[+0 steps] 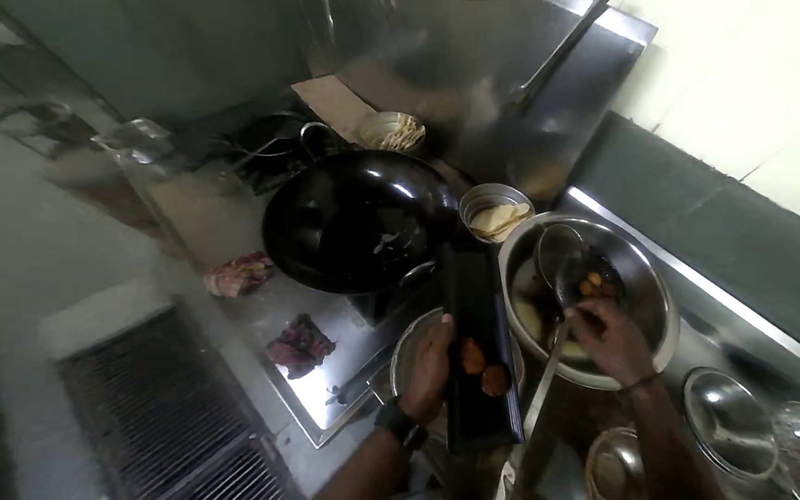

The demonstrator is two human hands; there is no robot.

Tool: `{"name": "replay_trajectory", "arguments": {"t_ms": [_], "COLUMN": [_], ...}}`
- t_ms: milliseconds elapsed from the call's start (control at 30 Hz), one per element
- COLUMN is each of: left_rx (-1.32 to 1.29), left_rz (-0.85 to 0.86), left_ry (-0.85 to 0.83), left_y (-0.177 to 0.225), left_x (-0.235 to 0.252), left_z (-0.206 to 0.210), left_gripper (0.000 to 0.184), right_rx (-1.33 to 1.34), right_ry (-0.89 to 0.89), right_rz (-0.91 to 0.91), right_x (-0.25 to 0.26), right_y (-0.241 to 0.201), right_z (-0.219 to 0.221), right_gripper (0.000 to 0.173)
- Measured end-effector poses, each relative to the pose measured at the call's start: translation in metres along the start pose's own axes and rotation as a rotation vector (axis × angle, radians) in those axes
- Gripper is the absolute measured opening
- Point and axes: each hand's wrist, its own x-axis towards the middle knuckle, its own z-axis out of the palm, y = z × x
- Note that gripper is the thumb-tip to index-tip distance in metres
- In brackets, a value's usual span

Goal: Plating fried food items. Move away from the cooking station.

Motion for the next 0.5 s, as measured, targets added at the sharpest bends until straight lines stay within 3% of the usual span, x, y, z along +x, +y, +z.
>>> {"name": "replay_trajectory", "arguments": {"t_ms": [200,267,400,500], "left_rx": [-0.024,-0.025,0.007,0.009], "left_rz": [0.000,0.003,0.009,0.016], "left_ry": [0.002,0.001,0.047,0.054], "left_y": [-0.001,-0.002,-0.002,-0.005], "left_x": [0.001,0.002,0.004,0.006], "left_z": [-0.014,-0.017,-0.020,-0.021], "left_gripper": [0.052,0.052,0.049,0.049], "right_rx": [-0.276,-0.263,-0.226,-0.301], "right_ry": [-0.049,-0.109,-0.100,-0.131], "right_rz": [0.362,0.353,0.160,0.160], "right_x": [0.055,0.068,0.092,0.113], "right_y": [0.116,0.137,0.151,0.165], "right_z": [-0.010,-0.006,0.026,0.056], "right_gripper": [0.044,0.045,0.036,0.045]}}
